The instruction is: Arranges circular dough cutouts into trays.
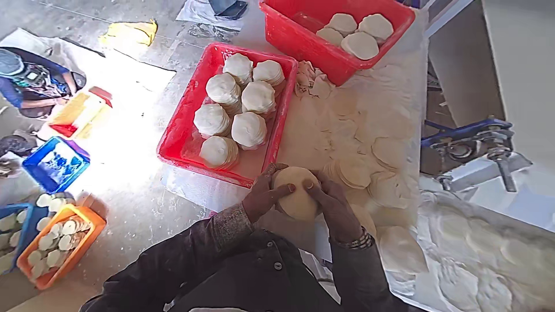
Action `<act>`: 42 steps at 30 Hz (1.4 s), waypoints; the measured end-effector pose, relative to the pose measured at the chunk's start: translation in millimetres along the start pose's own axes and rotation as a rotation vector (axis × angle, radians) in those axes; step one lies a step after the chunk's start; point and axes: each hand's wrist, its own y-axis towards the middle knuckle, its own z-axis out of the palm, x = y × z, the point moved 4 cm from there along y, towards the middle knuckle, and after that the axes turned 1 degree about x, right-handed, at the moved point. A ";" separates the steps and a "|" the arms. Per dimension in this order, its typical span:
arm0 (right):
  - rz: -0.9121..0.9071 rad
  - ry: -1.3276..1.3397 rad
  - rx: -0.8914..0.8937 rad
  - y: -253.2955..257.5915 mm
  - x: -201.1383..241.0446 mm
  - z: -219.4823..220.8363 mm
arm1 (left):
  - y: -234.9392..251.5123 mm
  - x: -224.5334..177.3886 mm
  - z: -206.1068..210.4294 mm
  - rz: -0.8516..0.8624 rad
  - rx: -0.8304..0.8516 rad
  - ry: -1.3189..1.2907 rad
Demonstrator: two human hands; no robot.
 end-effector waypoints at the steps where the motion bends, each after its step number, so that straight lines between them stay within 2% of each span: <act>1: -0.011 0.012 0.059 11.6 7.2 13.8 | -5.2 -9.1 -15.1 0.035 -0.063 0.018; 5: -0.045 0.052 0.227 61.1 30.8 86.8 | -24.2 -38.9 -90.7 0.131 -0.323 0.130; 8: -0.013 0.028 0.239 96.3 33.2 141.1 | -31.5 -49.9 -147.2 0.164 -0.483 0.241; 10: -0.014 -0.140 0.186 120.3 20.4 167.1 | -23.6 -41.2 -182.4 0.108 -0.520 0.376; 12: -0.003 -0.433 0.139 135.2 5.2 183.2 | -10.2 -23.7 -209.5 0.012 -0.510 0.522; 14: 0.000 -0.634 0.101 133.4 0.8 192.1 | -3.0 -10.5 -223.1 -0.012 -0.498 0.609; 16: 0.003 -0.726 0.099 123.8 4.1 191.5 | -1.9 -6.3 -226.3 0.007 -0.504 0.651; 18: -0.020 -0.713 0.073 106.4 7.0 178.4 | -5.7 -5.1 -225.1 0.046 -0.493 0.734; 20: -0.123 -0.631 -0.055 83.9 9.7 150.1 | -9.5 -5.9 -227.0 0.126 -0.469 0.844; 22: -0.187 -0.605 -0.276 61.8 7.1 102.9 | -15.2 -7.1 -230.8 0.189 -0.478 0.905; 24: -0.172 -0.695 -0.510 44.7 3.1 36.5 | -22.3 -12.4 -230.6 0.224 -0.498 0.920; 26: -0.028 -0.823 -0.679 34.6 3.3 -37.6 | -28.2 -21.5 -222.0 0.272 -0.521 0.916; 27: 0.092 -0.852 -0.707 31.9 3.3 -71.2 | -31.0 -26.5 -214.5 0.305 -0.535 0.914; 29: 0.329 -0.820 -0.680 30.0 -3.0 -122.4 | -34.6 -36.2 -194.0 0.392 -0.546 0.893; 30: 0.369 -0.790 -0.657 29.2 -12.0 -138.7 | -35.4 -40.0 -181.2 0.443 -0.541 0.877; 34: 0.342 -0.704 -0.559 34.6 -58.7 -172.7 | -35.0 -46.5 -121.2 0.613 -0.452 0.802; 37: 0.166 -0.738 -0.599 30.6 -86.3 -180.1 | -34.4 -39.9 -77.5 0.680 -0.395 0.773; 39: 0.229 -0.624 -0.546 28.1 -61.4 -167.9 | -34.2 -32.8 -51.5 0.711 -0.363 0.750; 42: 0.373 -0.626 -0.452 38.2 -19.5 -148.6 | -27.5 -18.0 -16.7 0.698 -0.259 0.670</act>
